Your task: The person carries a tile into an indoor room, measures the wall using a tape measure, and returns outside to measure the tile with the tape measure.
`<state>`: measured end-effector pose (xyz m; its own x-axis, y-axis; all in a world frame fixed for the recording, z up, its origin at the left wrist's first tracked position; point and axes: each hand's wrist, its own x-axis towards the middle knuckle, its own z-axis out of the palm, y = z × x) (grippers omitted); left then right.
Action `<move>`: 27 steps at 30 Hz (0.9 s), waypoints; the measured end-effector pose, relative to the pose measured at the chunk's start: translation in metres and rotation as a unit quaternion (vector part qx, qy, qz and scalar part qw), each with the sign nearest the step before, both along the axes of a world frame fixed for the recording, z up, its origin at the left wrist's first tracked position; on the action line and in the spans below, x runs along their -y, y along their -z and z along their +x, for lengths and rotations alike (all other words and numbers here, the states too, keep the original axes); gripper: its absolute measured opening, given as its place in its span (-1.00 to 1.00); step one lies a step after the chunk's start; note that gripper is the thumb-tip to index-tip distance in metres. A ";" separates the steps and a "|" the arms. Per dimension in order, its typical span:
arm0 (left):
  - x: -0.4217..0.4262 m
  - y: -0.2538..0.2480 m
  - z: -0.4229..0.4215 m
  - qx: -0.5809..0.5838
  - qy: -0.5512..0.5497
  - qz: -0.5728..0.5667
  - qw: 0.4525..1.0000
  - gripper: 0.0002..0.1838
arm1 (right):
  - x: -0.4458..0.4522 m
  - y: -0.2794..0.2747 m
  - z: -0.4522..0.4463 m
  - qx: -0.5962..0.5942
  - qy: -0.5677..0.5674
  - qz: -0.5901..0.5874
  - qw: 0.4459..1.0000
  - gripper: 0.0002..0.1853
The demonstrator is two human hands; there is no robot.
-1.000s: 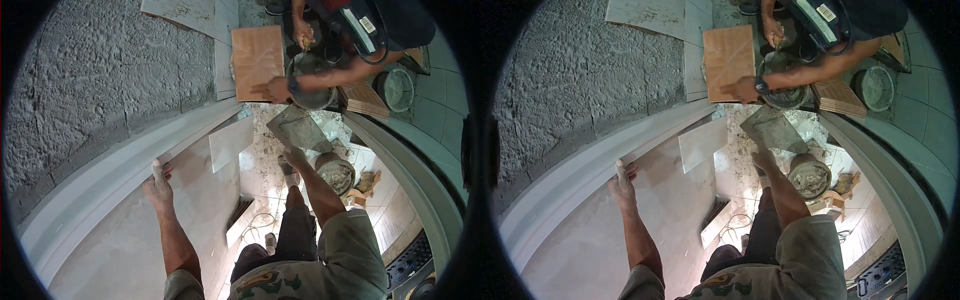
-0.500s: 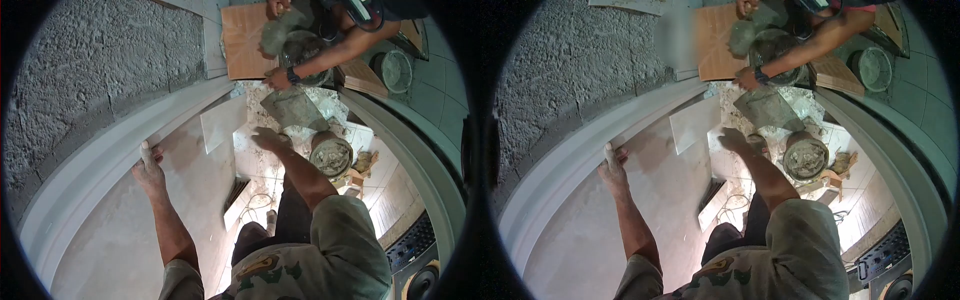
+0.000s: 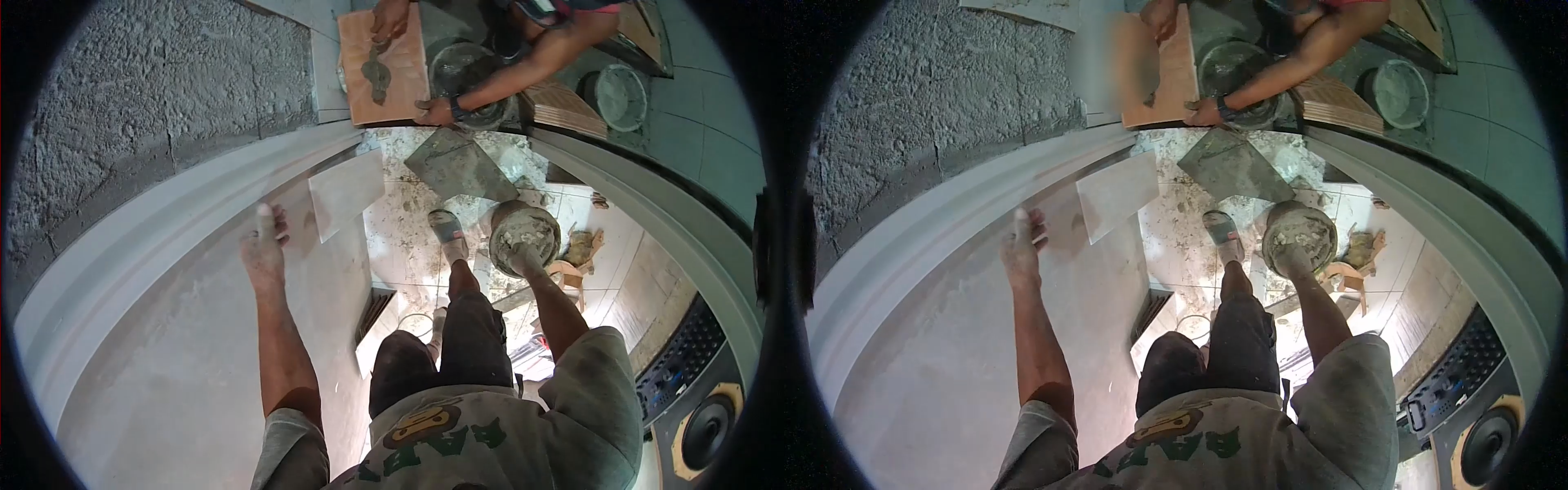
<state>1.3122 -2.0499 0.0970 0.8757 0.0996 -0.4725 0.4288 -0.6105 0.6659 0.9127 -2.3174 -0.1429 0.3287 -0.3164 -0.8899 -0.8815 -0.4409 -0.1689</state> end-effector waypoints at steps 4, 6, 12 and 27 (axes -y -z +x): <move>0.006 0.000 -0.041 -0.042 0.047 0.017 0.998 -0.55 | -0.029 -0.008 -0.005 0.112 0.007 0.010 0.994 -0.72; 0.002 0.002 -0.061 -0.077 0.057 0.024 0.995 -0.58 | -0.046 -0.007 -0.005 0.142 0.000 0.017 0.990 -0.73; -0.016 -0.003 -0.102 -0.101 0.160 0.012 0.982 -0.60 | -0.084 -0.022 -0.026 0.237 0.108 -0.003 0.966 -0.77; -0.076 -0.031 -0.249 -0.110 0.354 -0.050 0.927 -0.55 | -0.252 -0.127 -0.315 0.030 0.237 -0.123 0.963 -0.59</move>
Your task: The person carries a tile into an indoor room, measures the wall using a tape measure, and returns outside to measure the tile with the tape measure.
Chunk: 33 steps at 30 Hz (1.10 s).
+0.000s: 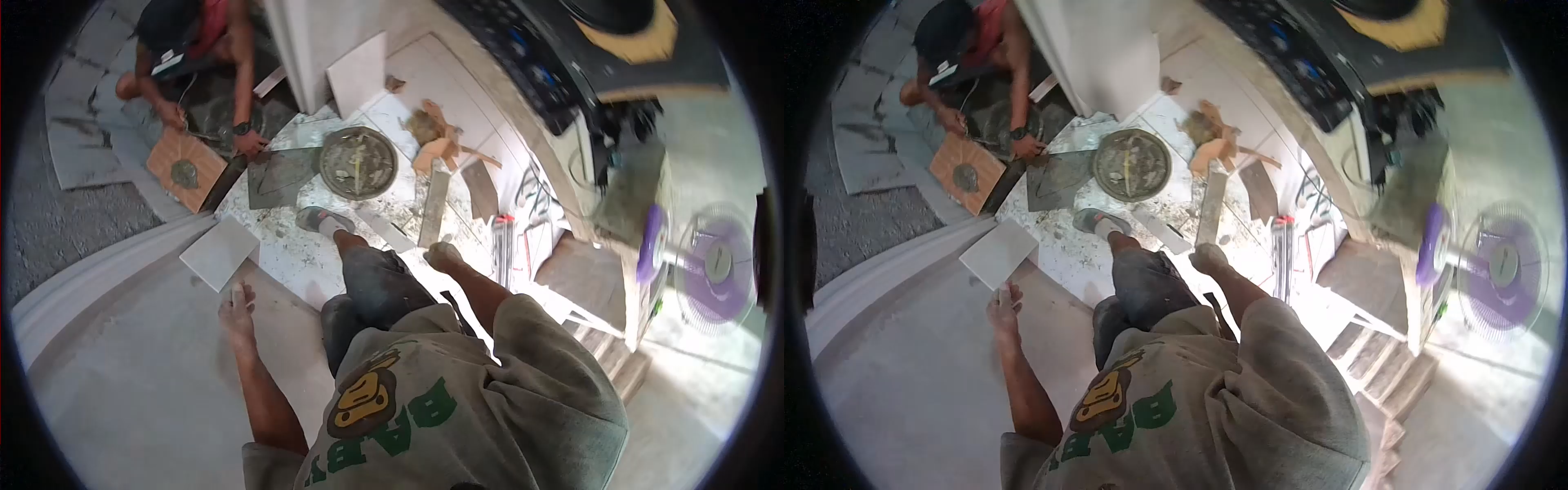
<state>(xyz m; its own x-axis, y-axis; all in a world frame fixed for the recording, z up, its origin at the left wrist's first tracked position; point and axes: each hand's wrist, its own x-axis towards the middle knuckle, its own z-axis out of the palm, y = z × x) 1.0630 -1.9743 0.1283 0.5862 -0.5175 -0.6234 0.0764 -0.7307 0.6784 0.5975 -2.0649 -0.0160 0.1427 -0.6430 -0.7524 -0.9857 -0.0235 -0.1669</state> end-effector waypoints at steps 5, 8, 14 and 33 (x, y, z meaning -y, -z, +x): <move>-0.055 0.008 -0.068 -0.007 0.072 0.037 0.997 -0.56 | -0.087 -0.055 -0.086 -0.056 0.147 0.067 0.985 -0.57; -0.075 0.006 -0.090 -0.033 0.109 0.058 0.992 -0.59 | -0.136 -0.058 -0.132 -0.045 0.178 0.037 0.982 -0.57; -0.072 0.002 -0.106 -0.065 0.110 0.047 0.991 -0.65 | -0.163 -0.085 -0.164 -0.046 0.239 0.049 0.969 -0.58; -0.031 0.027 -0.198 -0.094 0.162 0.073 0.980 -0.54 | -0.173 -0.118 -0.208 0.041 0.380 -0.016 0.924 -0.63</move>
<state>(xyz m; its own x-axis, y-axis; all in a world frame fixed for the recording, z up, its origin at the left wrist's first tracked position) 0.8645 -1.9434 0.1016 0.2737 -0.5556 -0.7851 -0.0628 -0.8248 0.5619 0.3896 -1.8923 0.1015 -0.3041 -0.6025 -0.7379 -0.7035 0.6643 -0.2525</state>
